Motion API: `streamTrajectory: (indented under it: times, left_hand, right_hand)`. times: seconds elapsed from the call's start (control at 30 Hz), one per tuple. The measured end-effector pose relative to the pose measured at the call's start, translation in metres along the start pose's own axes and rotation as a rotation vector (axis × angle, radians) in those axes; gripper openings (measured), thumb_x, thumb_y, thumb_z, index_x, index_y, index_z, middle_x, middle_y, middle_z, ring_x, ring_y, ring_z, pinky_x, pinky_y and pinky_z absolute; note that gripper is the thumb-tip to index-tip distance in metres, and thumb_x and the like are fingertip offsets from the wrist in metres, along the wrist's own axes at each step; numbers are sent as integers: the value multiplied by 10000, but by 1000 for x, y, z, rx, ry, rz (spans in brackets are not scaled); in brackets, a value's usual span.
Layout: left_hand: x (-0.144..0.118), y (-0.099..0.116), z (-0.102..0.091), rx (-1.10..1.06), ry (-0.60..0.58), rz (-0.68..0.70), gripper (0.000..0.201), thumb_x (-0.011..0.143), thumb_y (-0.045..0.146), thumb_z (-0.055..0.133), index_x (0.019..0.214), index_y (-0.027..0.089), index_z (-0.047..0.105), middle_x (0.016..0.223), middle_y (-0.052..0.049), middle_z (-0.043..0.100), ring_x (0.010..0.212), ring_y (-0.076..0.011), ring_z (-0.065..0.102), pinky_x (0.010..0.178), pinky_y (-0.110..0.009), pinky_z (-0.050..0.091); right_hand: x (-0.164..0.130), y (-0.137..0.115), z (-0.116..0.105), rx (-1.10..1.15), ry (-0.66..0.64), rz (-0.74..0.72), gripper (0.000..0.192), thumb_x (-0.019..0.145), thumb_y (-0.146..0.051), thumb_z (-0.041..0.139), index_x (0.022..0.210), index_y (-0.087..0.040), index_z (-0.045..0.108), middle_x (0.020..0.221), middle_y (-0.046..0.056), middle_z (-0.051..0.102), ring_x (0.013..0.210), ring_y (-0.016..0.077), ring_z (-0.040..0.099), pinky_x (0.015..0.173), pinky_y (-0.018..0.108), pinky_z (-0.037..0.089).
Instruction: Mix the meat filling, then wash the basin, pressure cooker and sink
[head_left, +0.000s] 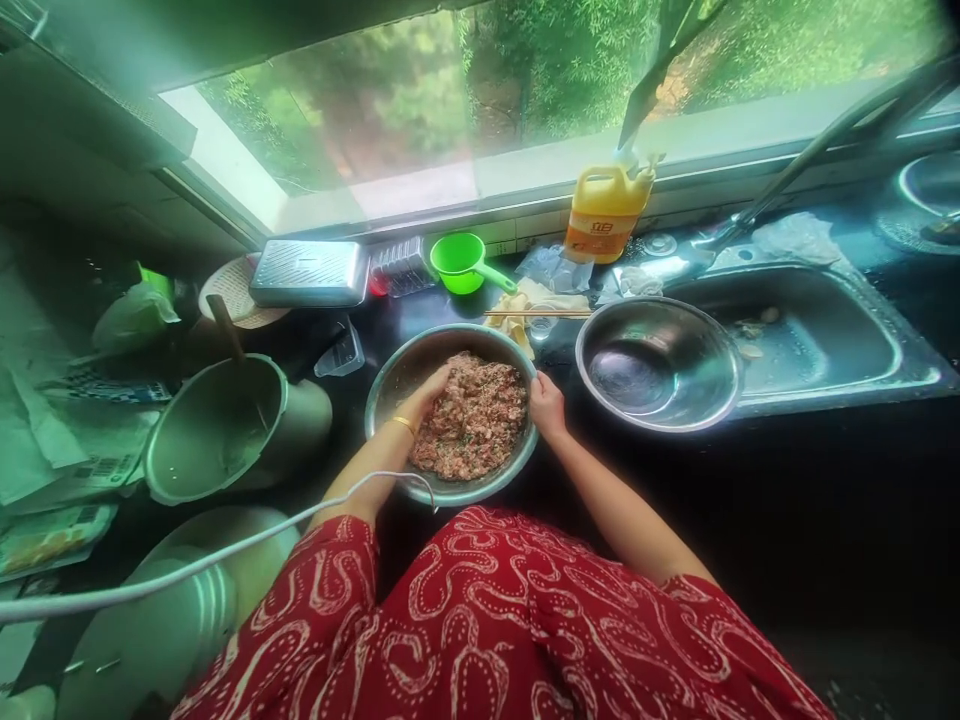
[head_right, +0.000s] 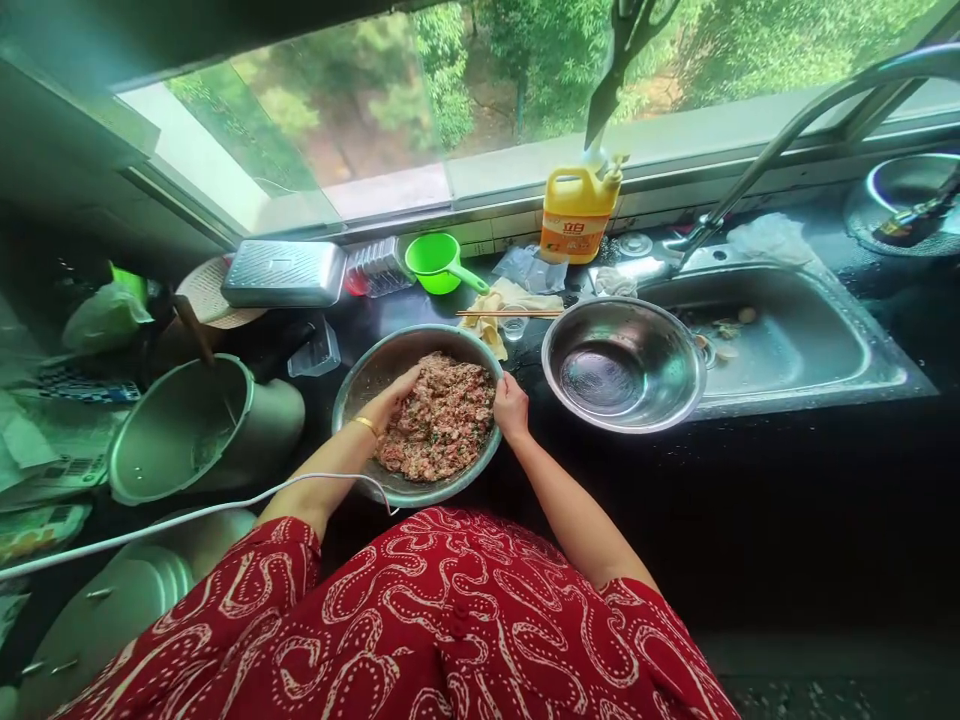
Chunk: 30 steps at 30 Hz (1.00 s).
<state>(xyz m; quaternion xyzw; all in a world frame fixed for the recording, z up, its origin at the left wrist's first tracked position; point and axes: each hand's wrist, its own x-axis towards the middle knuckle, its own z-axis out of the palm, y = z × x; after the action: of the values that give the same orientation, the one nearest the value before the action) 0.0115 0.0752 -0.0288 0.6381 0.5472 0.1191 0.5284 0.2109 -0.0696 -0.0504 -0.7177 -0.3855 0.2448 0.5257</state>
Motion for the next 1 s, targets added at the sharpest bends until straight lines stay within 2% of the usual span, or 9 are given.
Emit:
streamTrajectory:
  times: [0.07, 0.17, 0.3, 0.47, 0.53, 0.63, 0.77, 0.87, 1.0]
  left_hand:
    - [-8, 15, 21, 96, -74, 112, 484, 964, 401, 333, 1374, 212, 507, 1452, -51, 498, 1370, -207, 401, 1121, -347, 322]
    - [-44, 26, 45, 475, -146, 301, 538, 970, 436, 331, 1432, 192, 458, 1482, -78, 457, 1343, -245, 431, 1120, -352, 320]
    - [-86, 10, 76, 1011, -151, 532, 515, 940, 445, 421, 1384, 208, 532, 1495, -156, 410, 1248, -360, 500, 1054, -517, 359]
    - [-64, -5, 85, 1224, -321, 318, 461, 962, 304, 340, 1074, 78, 726, 1073, -230, 685, 1009, -344, 646, 865, -463, 496]
    - [-56, 1, 70, 1178, -365, 328, 406, 946, 316, 400, 1104, 130, 724, 1097, -174, 695, 1030, -298, 646, 899, -409, 501]
    - [-69, 9, 36, 994, -446, 480, 355, 893, 273, 512, 1201, 246, 687, 1306, -62, 617, 1222, -222, 550, 1071, -327, 401]
    - [-102, 22, -6, 766, -301, 461, 414, 921, 296, 479, 1306, 228, 615, 1491, -59, 445, 1405, -229, 354, 1176, -371, 258]
    - [-122, 42, -21, 519, -258, 496, 459, 939, 372, 465, 1367, 234, 555, 1506, -61, 425, 1432, -232, 306, 1191, -415, 217]
    - [-151, 87, -32, 141, -339, 641, 489, 953, 404, 468, 1414, 247, 503, 1540, -69, 369, 1431, -248, 311, 1174, -437, 255]
  right_hand:
    - [0, 1, 1, 16, 21, 12, 389, 881, -375, 358, 991, -169, 669, 891, 78, 694, 788, 218, 594, 757, 329, 434]
    - [1, 5, 3, 63, 60, 35, 406, 874, -380, 378, 1032, -148, 671, 977, 106, 708, 868, 234, 618, 815, 345, 446]
    - [2, 12, 4, 120, 75, 51, 430, 877, -407, 379, 1026, -133, 674, 973, 115, 714, 870, 232, 624, 817, 346, 457]
    - [4, 13, 4, 94, 46, 9, 414, 877, -413, 386, 1005, -154, 683, 939, 97, 716, 842, 226, 615, 796, 341, 455]
    - [5, 12, 4, 72, 43, 15, 413, 879, -403, 380, 1007, -154, 684, 942, 103, 716, 842, 233, 617, 793, 347, 454]
    - [6, 11, 4, 66, 53, 27, 418, 876, -392, 378, 1025, -148, 683, 963, 113, 715, 855, 240, 621, 810, 353, 452]
    - [5, 12, 3, 64, 40, 31, 433, 873, -391, 378, 1052, -145, 687, 980, 113, 719, 879, 242, 622, 822, 353, 451]
    - [4, 11, 2, 55, 32, 36, 444, 873, -397, 378, 1060, -140, 688, 994, 115, 722, 889, 242, 629, 813, 346, 455]
    - [2, 7, 3, 47, 46, 38, 457, 861, -416, 382, 1047, -133, 690, 991, 118, 723, 901, 241, 636, 813, 338, 461]
